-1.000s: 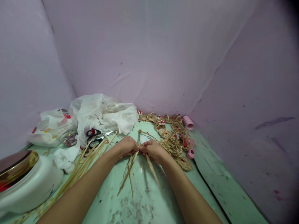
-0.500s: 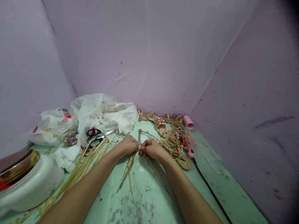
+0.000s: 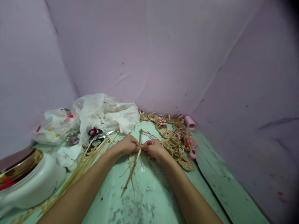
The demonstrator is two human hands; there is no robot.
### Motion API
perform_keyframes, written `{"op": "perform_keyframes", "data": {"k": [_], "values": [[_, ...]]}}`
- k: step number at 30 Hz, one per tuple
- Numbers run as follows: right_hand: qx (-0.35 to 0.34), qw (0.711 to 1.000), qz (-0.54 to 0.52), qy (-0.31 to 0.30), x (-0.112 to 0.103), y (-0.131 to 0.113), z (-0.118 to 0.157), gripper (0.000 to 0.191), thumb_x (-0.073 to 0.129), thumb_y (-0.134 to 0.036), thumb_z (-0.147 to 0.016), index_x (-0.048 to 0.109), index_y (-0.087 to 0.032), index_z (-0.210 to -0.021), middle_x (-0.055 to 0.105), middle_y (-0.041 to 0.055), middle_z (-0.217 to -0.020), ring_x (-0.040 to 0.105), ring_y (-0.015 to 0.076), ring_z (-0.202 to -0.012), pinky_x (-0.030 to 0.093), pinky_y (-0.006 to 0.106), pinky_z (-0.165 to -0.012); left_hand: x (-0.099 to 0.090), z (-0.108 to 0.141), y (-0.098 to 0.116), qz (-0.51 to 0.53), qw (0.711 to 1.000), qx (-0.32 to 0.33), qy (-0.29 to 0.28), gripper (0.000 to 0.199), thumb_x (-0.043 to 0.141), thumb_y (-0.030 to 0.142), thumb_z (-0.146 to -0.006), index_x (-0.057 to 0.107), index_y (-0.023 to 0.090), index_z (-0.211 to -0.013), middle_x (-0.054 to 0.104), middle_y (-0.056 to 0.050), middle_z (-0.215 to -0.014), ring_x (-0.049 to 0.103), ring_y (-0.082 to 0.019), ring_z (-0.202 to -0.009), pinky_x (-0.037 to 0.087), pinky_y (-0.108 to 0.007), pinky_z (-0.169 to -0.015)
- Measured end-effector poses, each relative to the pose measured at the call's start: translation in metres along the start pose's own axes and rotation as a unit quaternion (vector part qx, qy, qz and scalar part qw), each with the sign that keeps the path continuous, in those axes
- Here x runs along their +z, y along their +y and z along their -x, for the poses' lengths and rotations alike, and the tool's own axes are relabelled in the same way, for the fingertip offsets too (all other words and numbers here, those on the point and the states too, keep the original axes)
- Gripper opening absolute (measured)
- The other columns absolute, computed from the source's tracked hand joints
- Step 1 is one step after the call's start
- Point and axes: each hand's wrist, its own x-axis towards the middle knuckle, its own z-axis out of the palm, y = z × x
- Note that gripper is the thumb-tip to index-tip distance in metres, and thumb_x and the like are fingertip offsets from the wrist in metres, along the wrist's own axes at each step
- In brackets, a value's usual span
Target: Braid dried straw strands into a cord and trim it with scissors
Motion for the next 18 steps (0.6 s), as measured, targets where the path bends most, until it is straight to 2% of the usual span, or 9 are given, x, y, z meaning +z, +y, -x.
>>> {"op": "perform_keyframes", "data": {"k": [6, 9, 13, 18], "values": [[0.005, 1.0, 0.009, -0.001, 0.0, 0.0, -0.001, 0.011, 0.053, -0.017, -0.062, 0.05, -0.013, -0.052, 0.045, -0.0051, -0.039, 0.025, 0.0024, -0.029, 0.018, 0.017, -0.032, -0.007, 0.003, 0.004, -0.008, 0.998, -0.05, 0.041, 0.008, 0.052, 0.018, -0.051, 0.056, 0.011, -0.051, 0.043, 0.002, -0.038, 0.028, -0.005, -0.034, 0.02, -0.02, -0.036], [0.007, 1.0, 0.006, -0.001, 0.001, -0.004, 0.002, 0.01, 0.051, -0.013, -0.06, 0.048, -0.014, -0.05, 0.042, -0.0062, -0.036, 0.023, 0.0021, -0.027, 0.016, 0.018, -0.031, -0.004, 0.005, 0.01, -0.044, 0.997, -0.052, 0.047, 0.01, 0.05, 0.018, -0.051, 0.057, 0.011, -0.049, 0.043, 0.001, -0.037, 0.03, -0.006, -0.034, 0.021, -0.021, -0.037], [0.02, 0.999, -0.034, 0.017, 0.001, -0.01, 0.008, 0.011, 0.048, -0.009, -0.056, 0.045, -0.015, -0.048, 0.039, -0.0069, -0.033, 0.024, 0.0026, -0.026, 0.016, 0.017, -0.03, 0.008, 0.012, 0.022, -0.149, 0.984, -0.042, 0.09, 0.012, 0.049, 0.019, -0.052, 0.058, 0.011, -0.049, 0.045, -0.001, -0.04, 0.038, -0.009, -0.04, 0.025, -0.021, -0.04], [0.033, 0.996, -0.082, 0.024, 0.001, -0.012, 0.011, 0.009, 0.046, -0.008, -0.054, 0.045, -0.015, -0.049, 0.036, -0.0078, -0.029, 0.025, 0.0033, -0.025, 0.015, 0.017, -0.029, 0.036, 0.029, 0.038, -0.318, 0.933, -0.02, 0.164, 0.022, 0.049, 0.025, -0.059, 0.064, 0.013, -0.07, 0.06, -0.01, -0.066, 0.055, -0.02, -0.063, 0.036, -0.025, -0.052]]}}
